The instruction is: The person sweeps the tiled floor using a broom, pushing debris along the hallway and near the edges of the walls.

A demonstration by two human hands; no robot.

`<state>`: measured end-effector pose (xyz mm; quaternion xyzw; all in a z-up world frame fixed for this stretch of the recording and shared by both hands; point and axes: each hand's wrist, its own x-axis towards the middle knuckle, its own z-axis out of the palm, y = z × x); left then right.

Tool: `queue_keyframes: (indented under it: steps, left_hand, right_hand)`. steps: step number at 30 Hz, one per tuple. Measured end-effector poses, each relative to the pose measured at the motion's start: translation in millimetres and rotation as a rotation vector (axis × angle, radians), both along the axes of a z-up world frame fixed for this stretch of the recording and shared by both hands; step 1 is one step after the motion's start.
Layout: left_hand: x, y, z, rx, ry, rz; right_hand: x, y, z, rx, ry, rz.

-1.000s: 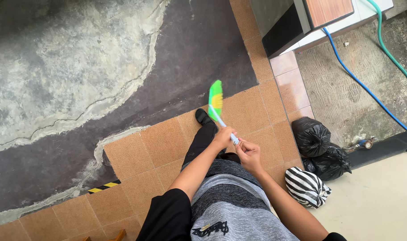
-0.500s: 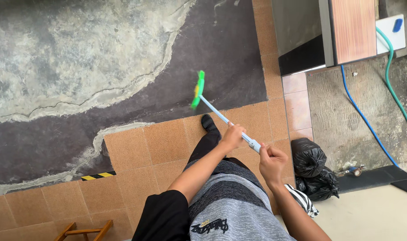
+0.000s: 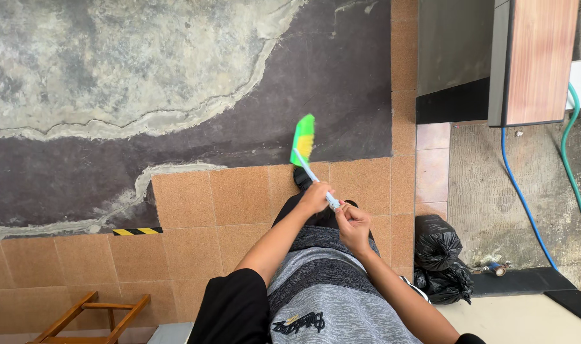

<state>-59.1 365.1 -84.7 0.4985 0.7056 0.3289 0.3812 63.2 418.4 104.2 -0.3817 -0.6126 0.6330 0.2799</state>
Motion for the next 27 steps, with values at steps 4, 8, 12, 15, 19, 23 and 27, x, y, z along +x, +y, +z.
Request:
queue_keyframes:
  steps: [4, 8, 12, 15, 19, 23, 27]
  left_hand:
    - [-50.6, -5.3, -10.2, -0.08, 0.219, 0.019]
    - [-64.2, 10.9, -4.2, -0.101, 0.313, 0.028]
    - [-28.7, 50.6, 43.7, -0.058, 0.283, 0.078]
    - [8.6, 84.4, 85.3, 0.049, 0.141, 0.033]
    - [34.4, 114.1, 100.6, 0.118, -0.099, 0.0]
    - [47.5, 126.0, 74.9, 0.15, -0.189, 0.04]
    - [36.8, 115.7, 36.8, 0.028, -0.14, 0.146]
  right_hand:
    - [-20.7, -2.6, -35.0, -0.146, 0.081, -0.027]
    - [-23.7, 21.0, -31.1, -0.162, 0.068, -0.106]
    - [0.4, 51.8, 34.3, -0.046, -0.053, -0.209]
    - [20.9, 62.3, 93.1, 0.022, -0.291, -0.278]
    - [22.4, 78.7, 115.7, 0.054, -0.162, -0.142]
    - [12.0, 88.5, 75.7, 0.022, -0.165, -0.06]
    - [7.8, 98.6, 24.9, -0.031, -0.132, -0.018]
